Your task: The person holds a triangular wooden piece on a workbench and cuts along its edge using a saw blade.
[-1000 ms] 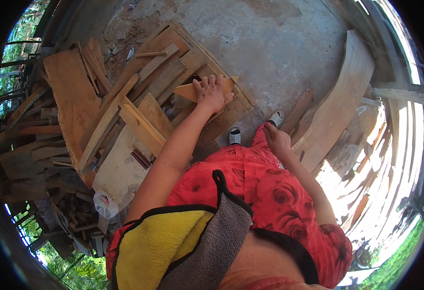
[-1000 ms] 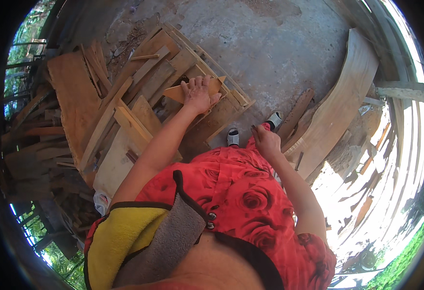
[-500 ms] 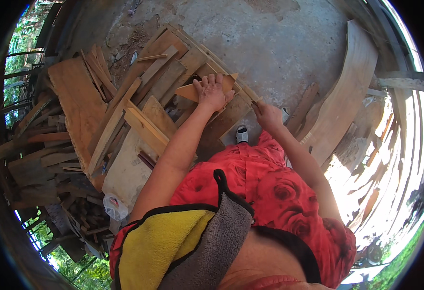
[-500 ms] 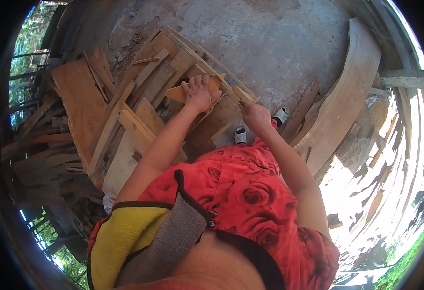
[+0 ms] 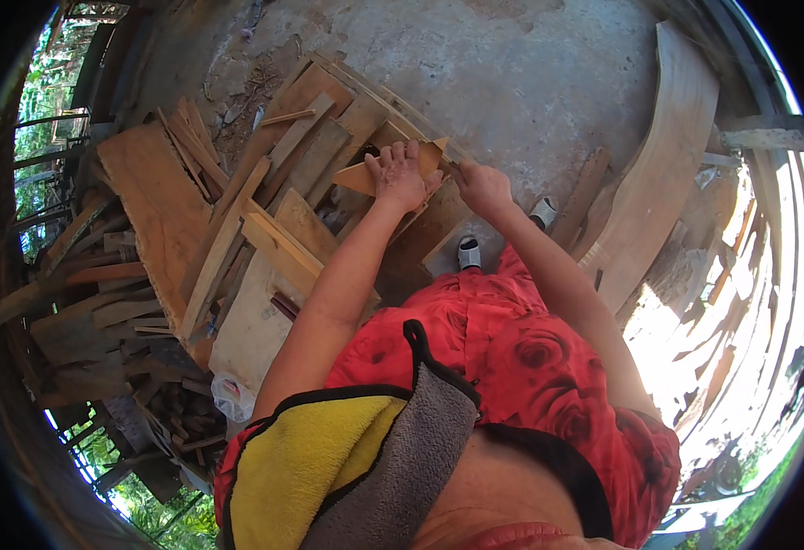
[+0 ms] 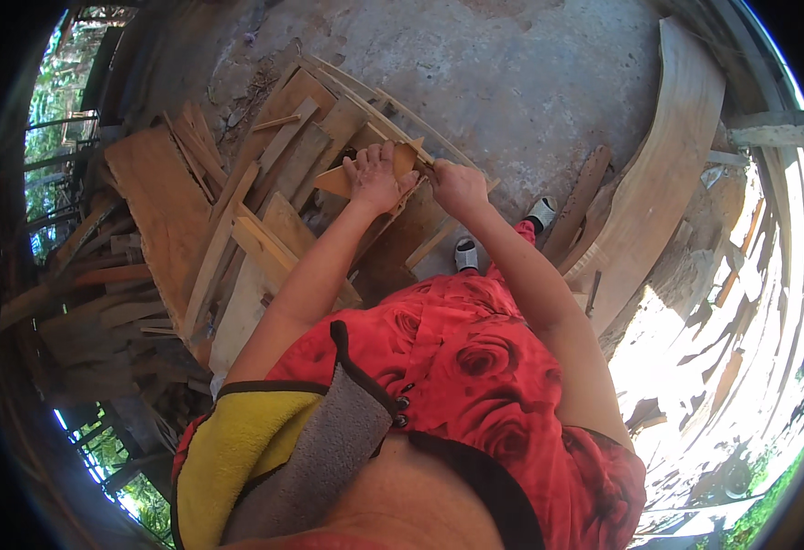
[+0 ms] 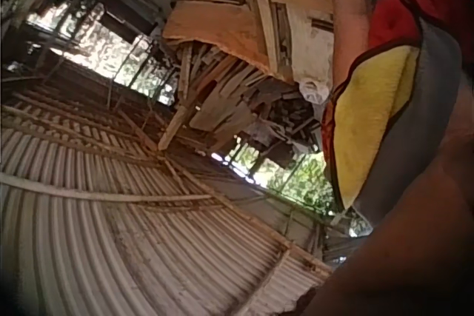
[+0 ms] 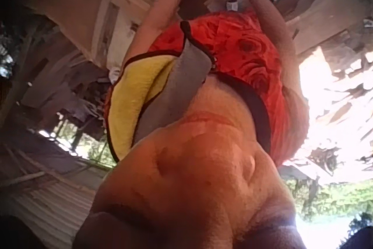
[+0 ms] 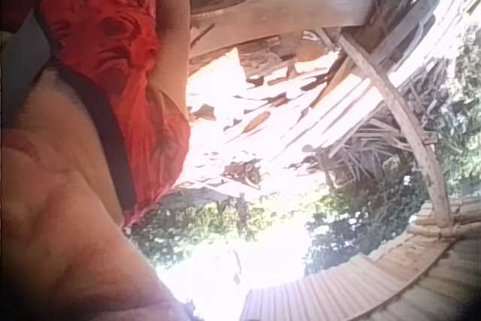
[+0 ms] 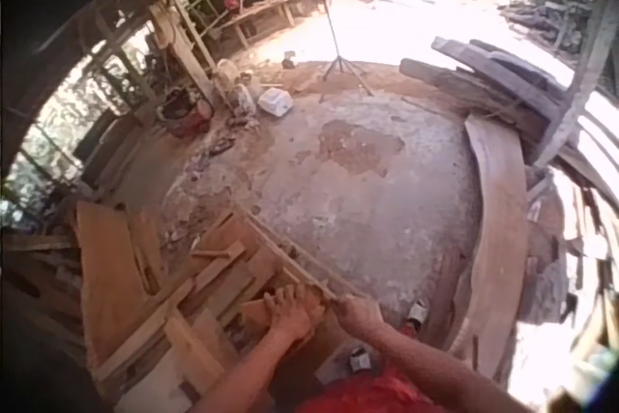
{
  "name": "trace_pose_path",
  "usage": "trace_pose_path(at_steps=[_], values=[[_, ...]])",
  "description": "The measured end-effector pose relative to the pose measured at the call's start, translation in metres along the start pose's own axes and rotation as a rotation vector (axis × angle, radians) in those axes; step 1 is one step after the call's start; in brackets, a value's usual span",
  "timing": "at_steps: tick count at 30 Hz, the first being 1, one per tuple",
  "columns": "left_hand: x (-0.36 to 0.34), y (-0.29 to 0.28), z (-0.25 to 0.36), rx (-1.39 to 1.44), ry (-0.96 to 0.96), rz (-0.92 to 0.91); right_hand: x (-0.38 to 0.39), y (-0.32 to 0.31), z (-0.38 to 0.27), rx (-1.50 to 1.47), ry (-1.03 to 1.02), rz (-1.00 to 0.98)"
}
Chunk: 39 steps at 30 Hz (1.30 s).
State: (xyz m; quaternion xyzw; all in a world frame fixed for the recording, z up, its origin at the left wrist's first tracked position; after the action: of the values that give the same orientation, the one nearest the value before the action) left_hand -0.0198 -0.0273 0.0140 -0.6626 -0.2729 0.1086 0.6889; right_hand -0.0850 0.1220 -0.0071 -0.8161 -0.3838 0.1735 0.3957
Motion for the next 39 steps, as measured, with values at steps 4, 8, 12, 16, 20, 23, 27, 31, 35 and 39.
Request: trace_pose_path(at_steps=[4, 8, 12, 16, 20, 23, 27, 31, 35, 39], values=[[0.001, 0.001, -0.003, 0.028, -0.011, -0.018, 0.055, -0.004, 0.02, -0.007, 0.041, -0.055], [0.003, 0.005, -0.006, 0.043, -0.005, -0.003, 0.112, -0.012, 0.035, 0.011, 0.075, -0.131], [0.004, -0.002, -0.001, 0.023, -0.005, 0.0, 0.071, -0.011, 0.025, -0.004, 0.041, -0.075], [0.003, -0.005, 0.004, -0.003, -0.005, 0.016, -0.004, 0.006, 0.004, -0.018, -0.038, 0.018], [0.001, -0.002, 0.001, -0.002, -0.014, -0.007, 0.009, 0.0, 0.003, -0.017, -0.02, 0.021], [0.002, 0.002, -0.003, 0.02, -0.019, 0.018, 0.071, -0.005, 0.028, -0.015, -0.016, -0.01], [0.004, 0.001, -0.005, -0.022, -0.01, 0.035, 0.111, -0.011, 0.037, -0.021, 0.071, -0.097], [0.002, 0.001, -0.001, 0.003, 0.008, 0.049, 0.058, -0.007, 0.022, -0.016, 0.008, -0.035], [0.0, 0.003, 0.002, -0.003, 0.044, 0.088, 0.0, 0.008, 0.008, -0.038, -0.051, 0.068], [0.0, 0.004, 0.002, -0.01, 0.015, 0.078, 0.019, 0.005, 0.013, -0.04, -0.024, 0.045]])
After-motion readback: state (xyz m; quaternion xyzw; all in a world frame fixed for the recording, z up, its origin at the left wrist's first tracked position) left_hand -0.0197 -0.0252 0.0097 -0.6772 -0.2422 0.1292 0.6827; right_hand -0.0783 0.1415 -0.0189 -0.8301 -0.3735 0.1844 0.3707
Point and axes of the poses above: each hand's wrist, its own x-axis away from the middle knuckle, its own y-axis out of the palm, z = x × y, the point moved 4 cm from there along -x, towards the middle knuckle, and after that the axes turned 9 degrees about -y, right-handed, at the moved point
